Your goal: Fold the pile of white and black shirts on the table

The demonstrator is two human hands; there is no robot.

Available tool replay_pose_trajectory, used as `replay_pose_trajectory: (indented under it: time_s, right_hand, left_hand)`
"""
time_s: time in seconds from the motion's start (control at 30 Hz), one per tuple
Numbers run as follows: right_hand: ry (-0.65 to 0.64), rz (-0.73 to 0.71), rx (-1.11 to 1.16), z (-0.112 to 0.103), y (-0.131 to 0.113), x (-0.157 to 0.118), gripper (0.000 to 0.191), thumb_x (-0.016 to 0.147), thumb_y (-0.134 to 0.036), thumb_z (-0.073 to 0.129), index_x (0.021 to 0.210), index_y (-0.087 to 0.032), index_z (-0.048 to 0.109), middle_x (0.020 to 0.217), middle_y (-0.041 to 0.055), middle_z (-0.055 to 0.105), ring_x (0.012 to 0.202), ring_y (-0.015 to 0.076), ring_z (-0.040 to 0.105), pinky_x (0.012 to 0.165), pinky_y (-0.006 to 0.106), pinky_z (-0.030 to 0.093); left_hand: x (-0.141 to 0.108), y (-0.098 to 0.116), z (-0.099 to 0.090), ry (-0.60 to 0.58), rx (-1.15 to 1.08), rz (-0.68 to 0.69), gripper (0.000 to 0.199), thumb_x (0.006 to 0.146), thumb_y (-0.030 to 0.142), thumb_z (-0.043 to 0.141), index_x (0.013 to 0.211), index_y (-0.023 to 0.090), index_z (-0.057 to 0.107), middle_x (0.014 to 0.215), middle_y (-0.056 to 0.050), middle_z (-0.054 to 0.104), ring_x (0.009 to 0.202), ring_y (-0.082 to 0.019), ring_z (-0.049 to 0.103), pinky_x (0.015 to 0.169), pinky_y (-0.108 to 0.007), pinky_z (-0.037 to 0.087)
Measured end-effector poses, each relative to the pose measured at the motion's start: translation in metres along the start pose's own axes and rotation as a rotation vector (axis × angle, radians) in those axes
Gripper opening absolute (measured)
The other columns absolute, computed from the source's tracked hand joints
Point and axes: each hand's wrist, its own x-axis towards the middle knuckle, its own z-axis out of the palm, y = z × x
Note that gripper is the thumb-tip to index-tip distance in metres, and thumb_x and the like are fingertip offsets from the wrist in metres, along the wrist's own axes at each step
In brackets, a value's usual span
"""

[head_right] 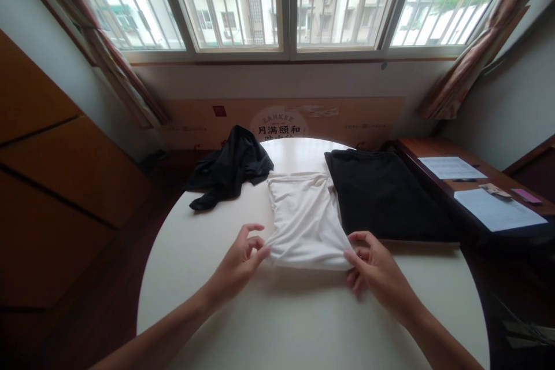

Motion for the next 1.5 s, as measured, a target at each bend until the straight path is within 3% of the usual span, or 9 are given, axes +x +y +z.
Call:
replay_pose_trajectory:
  time_s: [0.23,0.47,0.7,0.8,0.9,1.07,1.17,1.33,1.5]
  right_hand:
    - [-0.013,-0.023,-0.04,-0.002,0.001,-0.006,0.08,0.075,-0.072,0.081,0.13,-0.019,0.056,0.07,0.0013,0.071,0.054,0.0176,0.063,0.041,0.025,0.047]
    - [0.007,0.043,-0.027,-0.013,-0.001,-0.021,0.085,0.075,-0.072,0.081,0.136,-0.016,0.058,0.072,0.004,0.073,0.062,0.0199,0.066,0.052,0.027,0.052]
    - [-0.226,0.207,-0.131,-0.023,-0.009,-0.011,0.069,0.079,-0.07,0.079,0.118,-0.015,0.065,0.052,-0.0067,0.053,0.042,0.0082,0.041,0.042,0.02,0.027]
    - [-0.233,0.227,-0.083,-0.002,-0.027,0.007,0.057,0.077,-0.067,0.082,0.099,-0.016,0.069,0.053,-0.0068,0.05,0.04,0.0065,0.039,0.04,0.019,0.024]
    - [-0.238,0.179,0.014,0.021,-0.039,0.023,0.048,0.072,-0.06,0.087,0.086,-0.017,0.068,0.064,-0.0003,0.064,0.055,0.0144,0.06,0.047,0.022,0.042]
    - [-0.075,0.134,0.02,0.03,-0.033,0.035,0.075,0.067,-0.048,0.089,0.129,-0.016,0.061,0.074,0.0031,0.074,0.056,0.0181,0.064,0.047,0.024,0.045]
    - [-0.044,0.066,0.015,0.024,-0.027,0.029,0.089,0.07,-0.043,0.083,0.147,-0.019,0.044,0.079,0.0011,0.075,0.043,0.0096,0.047,0.039,0.02,0.029]
    - [-0.088,0.09,0.078,0.016,-0.029,0.02,0.092,0.07,-0.033,0.078,0.151,-0.024,0.038,0.091,0.0024,0.077,0.046,0.0089,0.05,0.04,0.018,0.023]
    - [0.021,0.046,-0.127,0.017,-0.028,0.044,0.061,0.077,-0.046,0.077,0.126,-0.016,0.057,0.062,-0.004,0.063,0.041,0.009,0.04,0.041,0.022,0.024]
  left_hand:
    - [-0.01,-0.001,0.007,-0.173,-0.005,0.118,0.07,0.094,0.034,0.069,0.15,0.024,0.029,0.115,-0.009,0.064,0.105,-0.022,0.065,0.093,-0.035,0.048]
    - [-0.019,0.001,0.002,-0.17,0.147,0.067,0.074,0.096,0.023,0.058,0.159,0.02,0.02,0.092,0.0,0.065,0.075,-0.016,0.059,0.079,-0.031,0.047]
    - [-0.044,0.008,-0.002,-0.189,0.175,-0.054,0.072,0.089,0.034,0.071,0.151,0.022,0.037,0.091,-0.002,0.065,0.087,-0.022,0.061,0.082,-0.034,0.048]
    - [-0.028,0.011,-0.001,-0.175,0.002,-0.118,0.086,0.084,0.042,0.079,0.152,0.021,0.032,0.107,-0.006,0.07,0.097,-0.025,0.066,0.091,-0.038,0.05]
    - [0.007,0.02,-0.003,-0.063,-0.165,-0.224,0.086,0.081,0.043,0.082,0.147,0.017,0.032,0.117,-0.011,0.069,0.105,-0.026,0.068,0.094,-0.039,0.052]
    - [0.063,0.035,-0.004,0.071,-0.353,-0.301,0.076,0.08,0.028,0.082,0.14,0.016,0.037,0.131,-0.018,0.063,0.115,-0.025,0.067,0.091,-0.035,0.054]
    - [0.083,0.027,-0.001,0.089,-0.266,-0.23,0.086,0.077,0.018,0.081,0.146,0.019,0.029,0.131,-0.017,0.06,0.101,-0.022,0.069,0.083,-0.034,0.056]
    - [0.093,0.004,-0.003,0.115,0.03,-0.098,0.076,0.081,0.008,0.066,0.147,0.019,0.029,0.123,-0.013,0.057,0.079,-0.016,0.066,0.075,-0.035,0.058]
    - [0.111,0.028,-0.004,0.215,0.511,0.331,0.049,0.086,0.007,0.059,0.133,0.016,0.051,0.136,-0.018,0.051,0.118,-0.028,0.062,0.108,-0.046,0.049]
